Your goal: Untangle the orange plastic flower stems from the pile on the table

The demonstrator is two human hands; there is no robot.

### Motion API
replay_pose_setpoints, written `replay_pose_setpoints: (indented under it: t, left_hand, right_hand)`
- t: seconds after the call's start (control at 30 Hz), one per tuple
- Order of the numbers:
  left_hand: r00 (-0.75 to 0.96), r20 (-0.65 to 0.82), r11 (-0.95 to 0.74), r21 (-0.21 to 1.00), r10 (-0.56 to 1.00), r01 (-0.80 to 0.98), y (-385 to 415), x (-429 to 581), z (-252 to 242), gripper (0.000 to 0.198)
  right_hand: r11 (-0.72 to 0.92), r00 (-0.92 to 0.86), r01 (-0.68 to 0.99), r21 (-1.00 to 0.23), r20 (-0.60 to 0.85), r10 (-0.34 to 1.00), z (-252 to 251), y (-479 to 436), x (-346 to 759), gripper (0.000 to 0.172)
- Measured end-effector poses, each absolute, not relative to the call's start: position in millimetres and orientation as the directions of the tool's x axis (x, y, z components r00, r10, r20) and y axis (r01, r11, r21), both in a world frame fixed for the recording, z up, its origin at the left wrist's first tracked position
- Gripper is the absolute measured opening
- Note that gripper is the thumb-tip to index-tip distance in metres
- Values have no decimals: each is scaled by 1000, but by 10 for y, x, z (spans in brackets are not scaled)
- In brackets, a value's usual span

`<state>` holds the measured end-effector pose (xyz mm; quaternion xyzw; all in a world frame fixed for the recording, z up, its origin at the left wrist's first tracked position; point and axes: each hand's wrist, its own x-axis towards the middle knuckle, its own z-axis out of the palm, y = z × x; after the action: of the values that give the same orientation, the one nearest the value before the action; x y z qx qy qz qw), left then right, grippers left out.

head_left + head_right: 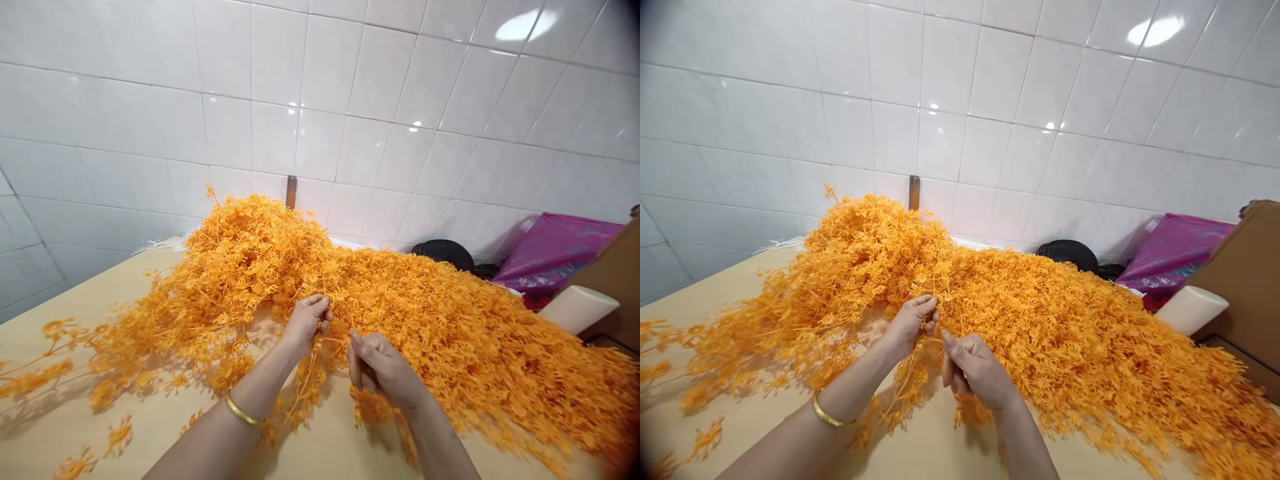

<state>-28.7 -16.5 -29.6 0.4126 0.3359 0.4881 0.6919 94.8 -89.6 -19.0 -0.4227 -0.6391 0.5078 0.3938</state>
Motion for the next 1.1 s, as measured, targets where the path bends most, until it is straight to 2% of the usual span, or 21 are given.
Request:
replay_pose_setpoints:
  t: [0.03,0.1,0.17,0.23,0.37,0.43,0.5,0.7,0.83,0.93,1.1]
  left_hand:
    - [317,-61,185,908,947,-377,-175,-280,-304,27]
    - [358,-54,186,920,932,-345,-198,-262,-319,28]
    - [400,-44,186,928,916,-322,-224,-238,-336,28]
    - [429,-44,193,931,902,-310,-251,-208,-353,29]
    - [493,-39,224,920,869,-322,-294,-148,-371,26]
    - [515,-17,223,914,857,-340,-309,-125,-373,24]
    - [531,-8,227,909,848,-349,-322,-108,-373,23]
    - [656,-58,258,942,752,-212,-347,-112,-379,34]
    - [689,-83,257,954,720,-154,-306,-173,-404,36]
    - [653,-86,256,952,753,-170,-267,-193,-442,34]
    - [607,-58,207,962,793,-178,-257,-163,-474,34]
  right_hand:
    - [126,-294,24,-992,113,949,-170,-904,963,51]
    - [250,3,-121,-961,252,968,-169,-877,993,39]
    - [386,344,-88,-918,336,877,-211,-806,1027,29]
    - [385,478,1,-923,339,811,-273,-725,1060,26]
    - [252,360,68,-965,260,896,-374,-640,1080,31]
    - [244,251,86,-966,258,933,-397,-635,1066,29]
    - [260,223,88,-962,273,936,-409,-635,1051,30]
    - [315,524,24,-949,280,804,-420,-580,1177,31]
    - [346,773,-114,-931,135,620,-361,-548,1445,28]
    - [338,762,-232,-912,46,646,-324,-540,1516,20]
    - [314,591,-160,-936,164,789,-332,-571,1327,29]
